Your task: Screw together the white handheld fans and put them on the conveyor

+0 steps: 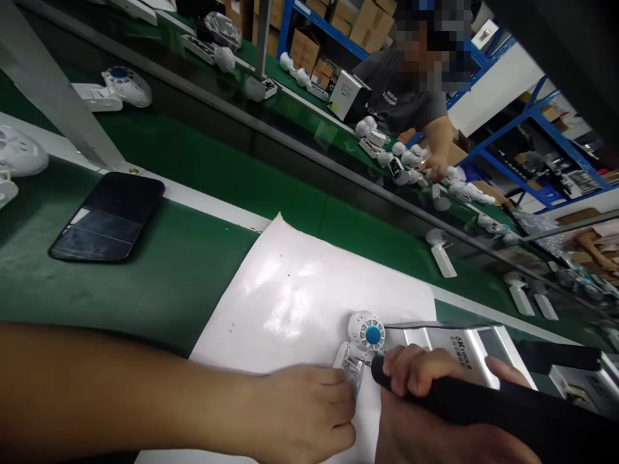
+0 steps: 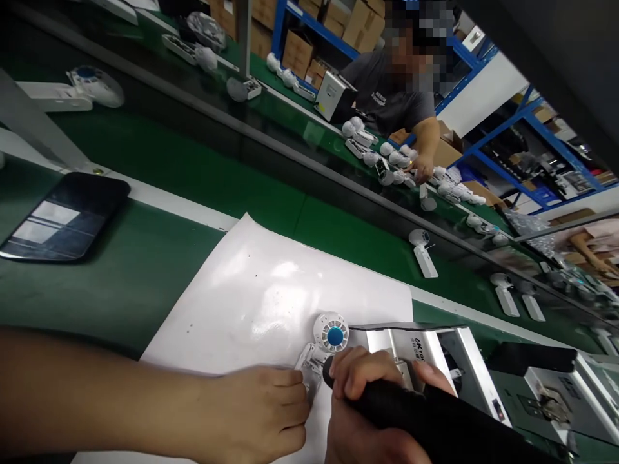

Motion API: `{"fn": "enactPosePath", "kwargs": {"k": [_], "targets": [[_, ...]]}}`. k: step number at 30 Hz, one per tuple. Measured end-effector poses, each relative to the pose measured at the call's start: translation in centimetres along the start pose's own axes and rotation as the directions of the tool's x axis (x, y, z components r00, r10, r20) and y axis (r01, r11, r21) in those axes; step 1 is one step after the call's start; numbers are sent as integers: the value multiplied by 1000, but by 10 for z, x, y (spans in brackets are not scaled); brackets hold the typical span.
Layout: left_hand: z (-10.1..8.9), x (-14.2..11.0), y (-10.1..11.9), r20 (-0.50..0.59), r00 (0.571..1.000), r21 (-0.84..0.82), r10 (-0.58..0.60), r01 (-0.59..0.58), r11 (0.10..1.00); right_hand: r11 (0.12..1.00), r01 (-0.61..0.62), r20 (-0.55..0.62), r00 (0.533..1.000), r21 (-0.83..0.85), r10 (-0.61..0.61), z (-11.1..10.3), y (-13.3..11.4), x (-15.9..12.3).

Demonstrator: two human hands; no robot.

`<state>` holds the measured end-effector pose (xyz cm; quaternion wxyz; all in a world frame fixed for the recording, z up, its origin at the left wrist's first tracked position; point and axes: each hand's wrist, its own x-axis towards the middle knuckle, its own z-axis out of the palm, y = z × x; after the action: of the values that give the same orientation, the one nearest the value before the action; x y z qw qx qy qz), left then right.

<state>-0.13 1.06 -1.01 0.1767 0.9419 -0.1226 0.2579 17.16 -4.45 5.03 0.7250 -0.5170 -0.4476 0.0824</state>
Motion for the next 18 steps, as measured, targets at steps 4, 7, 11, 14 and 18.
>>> {"fn": "enactPosePath", "kwargs": {"k": [4, 7, 11, 14, 18], "targets": [[1, -1, 2, -8, 1000, -14, -17, 17, 1000, 995, 70, 6, 998, 75, -70, 19, 1, 6], [1, -1, 2, -18, 1000, 0, -26, 26, 1000, 992, 73, 36, 996, 101, -77, 29, -1, 10], [-1, 0, 2, -16, 998, 34, -54, 55, 998, 996, -5, 35, 999, 93, 2, 40, -1, 9], [-4, 3, 3, 7, 998, 30, -62, 62, 998, 992, -58, 49, 997, 112, 53, 47, 2, 8], [-7, 7, 5, -3, 996, 33, -93, 93, 995, 987, -91, 37, 996, 132, 87, 54, 4, 6]]}}
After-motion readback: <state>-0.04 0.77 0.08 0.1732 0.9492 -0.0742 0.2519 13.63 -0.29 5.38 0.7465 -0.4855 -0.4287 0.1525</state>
